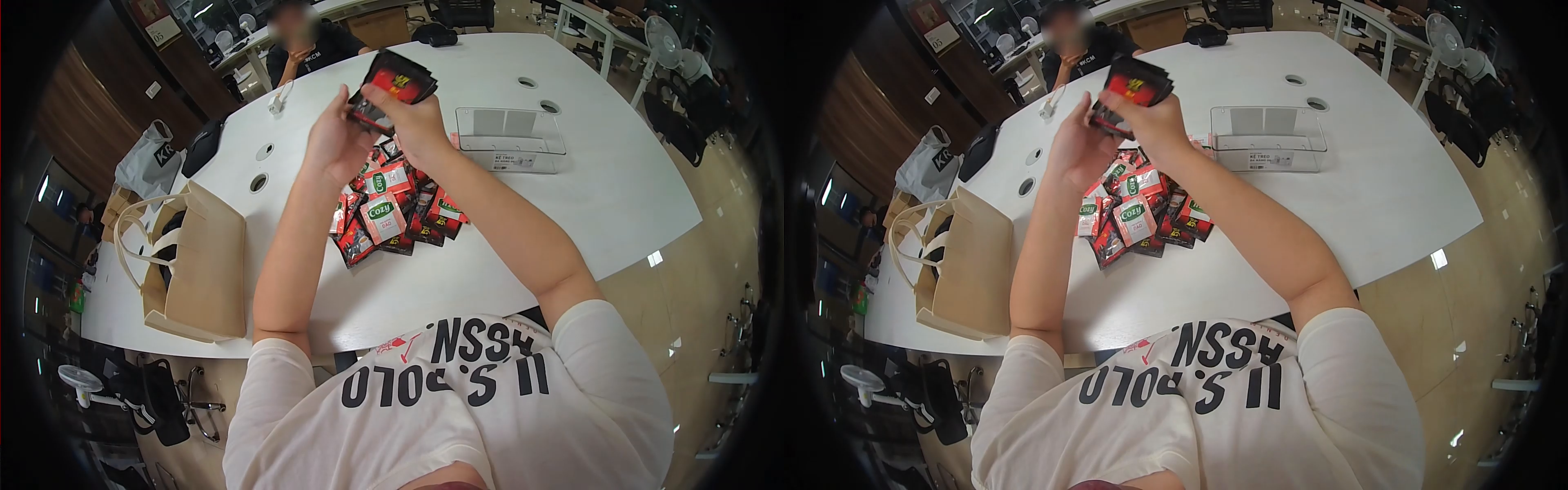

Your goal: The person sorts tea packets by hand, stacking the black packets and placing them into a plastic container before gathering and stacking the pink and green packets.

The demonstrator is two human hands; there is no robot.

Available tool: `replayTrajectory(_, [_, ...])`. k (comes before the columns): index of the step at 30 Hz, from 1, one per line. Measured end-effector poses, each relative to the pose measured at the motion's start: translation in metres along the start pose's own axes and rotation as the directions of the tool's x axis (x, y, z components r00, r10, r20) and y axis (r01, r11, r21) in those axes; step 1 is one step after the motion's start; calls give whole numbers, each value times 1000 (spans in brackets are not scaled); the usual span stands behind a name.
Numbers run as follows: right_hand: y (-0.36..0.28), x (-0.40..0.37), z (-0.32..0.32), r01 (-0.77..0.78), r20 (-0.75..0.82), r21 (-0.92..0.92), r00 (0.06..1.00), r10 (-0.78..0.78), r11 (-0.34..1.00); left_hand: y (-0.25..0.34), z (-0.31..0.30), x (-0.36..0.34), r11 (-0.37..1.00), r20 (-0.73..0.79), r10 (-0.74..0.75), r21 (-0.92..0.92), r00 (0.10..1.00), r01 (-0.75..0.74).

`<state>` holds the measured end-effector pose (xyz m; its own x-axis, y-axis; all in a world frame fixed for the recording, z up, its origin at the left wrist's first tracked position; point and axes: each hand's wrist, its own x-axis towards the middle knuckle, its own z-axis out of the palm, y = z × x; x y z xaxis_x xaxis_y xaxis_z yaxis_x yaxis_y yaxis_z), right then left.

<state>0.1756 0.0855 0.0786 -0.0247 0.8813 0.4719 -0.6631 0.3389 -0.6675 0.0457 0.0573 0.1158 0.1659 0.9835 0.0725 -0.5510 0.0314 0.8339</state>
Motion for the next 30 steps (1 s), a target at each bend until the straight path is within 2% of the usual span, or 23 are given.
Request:
replayTrajectory(2, [-2, 9, -9, -66, -30, 173, 997, 72, 983, 9, -34, 19, 997, 135, -63, 46, 989, 58])
replayTrajectory(3, [-4, 14, -14, -100, -76, 209, 990, 118, 973, 17, -14, 5, 972, -32, 23, 233, 999, -15])
replayTrajectory(4, [-7, 18, -17, -85, -73, 258, 992, 107, 962, 17, -36, 14, 862, 32, 21, 506, 999, -34])
replayTrajectory(5, [-11, 21, -20, -78, -77, 265, 992, 102, 961, 17, -76, 31, 677, 91, 3, 733, 996, -69])
replayTrajectory(6, [-15, 24, -23, -73, -81, 270, 992, 98, 960, 22, -79, 31, 434, 141, -32, 894, 990, -113])
replayTrajectory(8, [-21, 29, -29, -54, -39, 260, 997, 66, 964, 21, -87, 24, -43, 15, -266, 999, 964, -27])
replayTrajectory(9, [-26, 29, -29, -46, -18, 255, 998, 53, 966, 21, -82, 18, -289, -88, -350, 957, 933, -18])
replayTrajectory(13, [-38, 28, -28, -77, -51, 203, 995, 89, 976, 0, -93, 28, -406, -102, -305, 913, 947, -32])
replayTrajectory(16, [-43, 27, -26, -68, -70, 207, 994, 84, 976, -10, -106, 29, -404, 12, -201, 910, 979, -94])
replayTrajectory(19, [-44, 28, -26, -74, -63, 221, 994, 90, 972, -9, -113, 37, -350, 38, -289, 926, 957, -143])
replayTrajectory(22, [-37, 33, -32, -84, -35, 248, 995, 96, 965, -2, -105, 35, -323, -39, -344, 943, 938, -80])
replayTrajectory(23, [-36, 34, -34, -99, -20, 243, 994, 107, 965, 0, -106, 36, -298, -4, -321, 950, 947, -97])
replayTrajectory(26, [-34, 34, -36, -169, 36, 217, 986, 165, 961, 12, -112, 39, -194, 78, -204, 974, 976, -118])
replayTrajectory(28, [-34, 34, -38, -246, 83, 183, 969, 235, 952, 29, -103, 34, -82, 95, -70, 992, 993, -101])
replayTrajectory(30, [-31, 34, -38, -312, 126, 68, 945, 302, 948, 37, -97, 29, -5, 190, 147, 981, 971, -192])
